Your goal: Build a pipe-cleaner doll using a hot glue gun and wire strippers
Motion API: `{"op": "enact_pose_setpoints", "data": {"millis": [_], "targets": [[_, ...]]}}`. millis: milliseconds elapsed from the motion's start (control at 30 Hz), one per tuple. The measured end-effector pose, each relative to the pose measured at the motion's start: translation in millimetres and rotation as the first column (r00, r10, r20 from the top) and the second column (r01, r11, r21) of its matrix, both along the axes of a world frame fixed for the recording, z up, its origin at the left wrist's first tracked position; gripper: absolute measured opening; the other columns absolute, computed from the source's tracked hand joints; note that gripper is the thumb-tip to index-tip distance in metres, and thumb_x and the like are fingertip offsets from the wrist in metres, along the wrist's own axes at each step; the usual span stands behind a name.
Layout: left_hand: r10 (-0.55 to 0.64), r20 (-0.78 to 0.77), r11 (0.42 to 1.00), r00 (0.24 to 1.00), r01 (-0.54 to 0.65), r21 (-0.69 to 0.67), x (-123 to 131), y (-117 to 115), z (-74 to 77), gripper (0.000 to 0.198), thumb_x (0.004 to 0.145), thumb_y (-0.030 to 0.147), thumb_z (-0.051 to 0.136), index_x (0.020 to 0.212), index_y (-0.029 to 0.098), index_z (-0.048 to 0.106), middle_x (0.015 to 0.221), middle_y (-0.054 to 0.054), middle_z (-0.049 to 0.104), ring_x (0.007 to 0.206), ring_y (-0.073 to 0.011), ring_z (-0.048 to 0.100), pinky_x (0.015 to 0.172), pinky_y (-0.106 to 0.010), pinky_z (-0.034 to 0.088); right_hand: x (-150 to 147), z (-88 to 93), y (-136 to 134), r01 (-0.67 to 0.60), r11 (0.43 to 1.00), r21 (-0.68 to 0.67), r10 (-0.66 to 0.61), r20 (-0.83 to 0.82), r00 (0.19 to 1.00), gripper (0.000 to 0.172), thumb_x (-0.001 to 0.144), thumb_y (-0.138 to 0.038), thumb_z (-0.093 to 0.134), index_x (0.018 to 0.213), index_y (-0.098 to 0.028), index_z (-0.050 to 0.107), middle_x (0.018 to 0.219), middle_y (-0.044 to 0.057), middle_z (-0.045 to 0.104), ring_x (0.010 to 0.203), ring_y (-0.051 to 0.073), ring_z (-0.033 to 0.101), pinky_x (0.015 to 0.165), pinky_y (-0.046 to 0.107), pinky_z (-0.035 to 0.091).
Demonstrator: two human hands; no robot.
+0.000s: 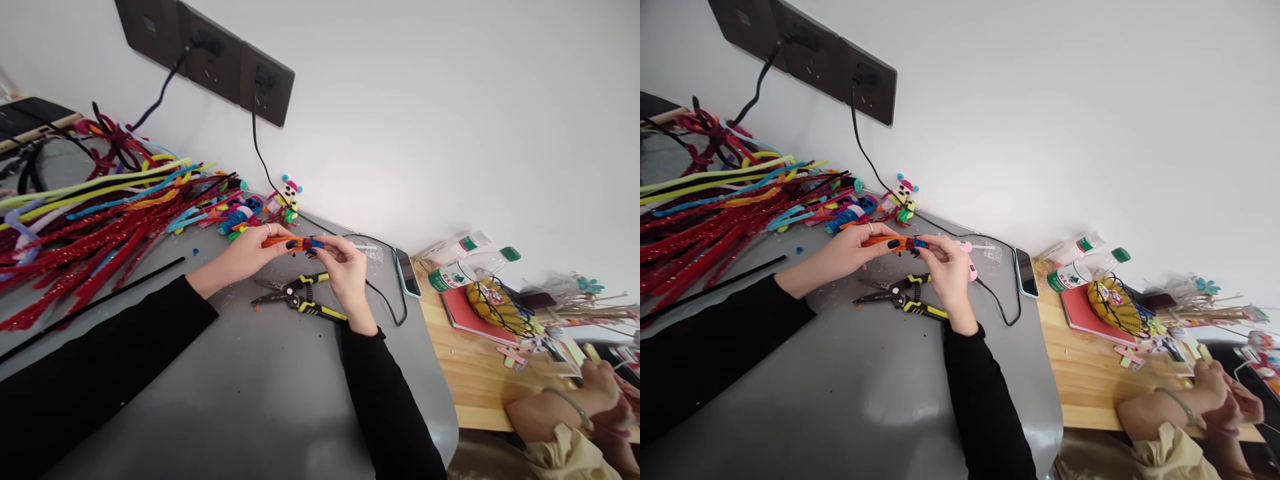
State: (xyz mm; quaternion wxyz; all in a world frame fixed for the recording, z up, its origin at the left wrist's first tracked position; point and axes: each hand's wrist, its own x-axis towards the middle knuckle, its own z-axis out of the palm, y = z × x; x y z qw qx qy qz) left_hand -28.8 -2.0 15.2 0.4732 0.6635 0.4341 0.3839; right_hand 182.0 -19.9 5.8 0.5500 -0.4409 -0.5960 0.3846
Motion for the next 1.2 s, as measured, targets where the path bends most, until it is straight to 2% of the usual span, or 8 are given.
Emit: {"op": "enact_pose_setpoints", "data": {"millis": [267, 467, 700, 1000, 1100, 1200], "targets": [[-0.003, 0.007, 1.0, 1.0, 0.003, 0.001, 1.4, 0.4, -1.8, 0.035, 0.084, 0.052, 0.069, 0.096, 0.019, 0.07, 0.075, -0.003, 0.066, 0.071, -0.0201, 0.063, 0.059, -0.028, 0.047, -2.2, -0.1, -0.8, -0.008, 1.0, -0.01, 0.007, -0.033, 0.999, 0.015, 0.08, -0.029, 0.082, 0.093, -0.023, 0.08, 0.087, 0.002, 0.076, 0.075, 0.016, 0.075, 0.08, 0.032, 0.067], [-0.005, 0.003, 1.0, 1.0, 0.005, 0.002, 0.9, 0.1, -1.8, 0.035, 0.084, 0.053, 0.069, 0.094, 0.019, 0.07, 0.075, -0.003, 0.068, 0.069, -0.0195, 0.062, 0.056, -0.026, 0.046, -3.0, 0.5, -1.7, 0.001, 1.0, -0.011, -0.001, 0.001, 1.0, 0.016, 0.08, -0.033, 0.082, 0.093, -0.023, 0.08, 0.088, 0.003, 0.076, 0.076, 0.017, 0.075, 0.08, 0.034, 0.068], [-0.022, 0.016, 1.0, 1.0, 0.022, 0.002, 1.4, 0.4, -2.1, 0.035, 0.085, 0.052, 0.067, 0.095, 0.018, 0.069, 0.084, -0.005, 0.073, 0.067, -0.0167, 0.06, 0.054, -0.025, 0.045, -3.1, -0.6, -1.1, -0.007, 1.0, -0.013, 0.007, -0.013, 1.0, 0.015, 0.079, -0.03, 0.082, 0.092, -0.023, 0.08, 0.086, 0.002, 0.076, 0.074, 0.017, 0.075, 0.078, 0.033, 0.067], [-0.03, 0.006, 1.0, 1.0, 0.03, 0.007, 1.2, 1.0, -2.0, 0.037, 0.084, 0.054, 0.068, 0.093, 0.018, 0.069, 0.084, -0.006, 0.073, 0.07, -0.0185, 0.063, 0.058, -0.027, 0.047, -3.1, 0.1, -2.0, -0.009, 1.0, -0.022, 0.009, -0.013, 1.0, 0.013, 0.08, -0.029, 0.082, 0.091, -0.023, 0.08, 0.086, 0.002, 0.077, 0.074, 0.016, 0.075, 0.079, 0.032, 0.067], [-0.023, 0.007, 1.0, 1.0, 0.023, 0.007, 1.0, 1.6, -2.8, 0.034, 0.085, 0.051, 0.068, 0.095, 0.019, 0.07, 0.083, -0.005, 0.072, 0.071, -0.0188, 0.062, 0.057, -0.026, 0.046, -2.2, -0.2, -1.4, -0.018, 1.0, -0.024, 0.018, -0.003, 1.0, 0.017, 0.08, -0.033, 0.082, 0.093, -0.023, 0.079, 0.088, 0.003, 0.078, 0.078, 0.017, 0.076, 0.08, 0.033, 0.067], [-0.008, 0.02, 1.0, 1.0, 0.008, 0.01, 1.2, 2.5, -3.2, 0.035, 0.085, 0.051, 0.068, 0.099, 0.019, 0.071, 0.082, -0.004, 0.07, 0.071, -0.0191, 0.062, 0.058, -0.026, 0.046, -1.7, -0.3, -1.3, -0.027, 1.0, -0.008, 0.027, 0.01, 1.0, 0.024, 0.081, -0.038, 0.083, 0.099, -0.023, 0.078, 0.099, 0.005, 0.079, 0.09, 0.019, 0.077, 0.088, 0.035, 0.067]]}}
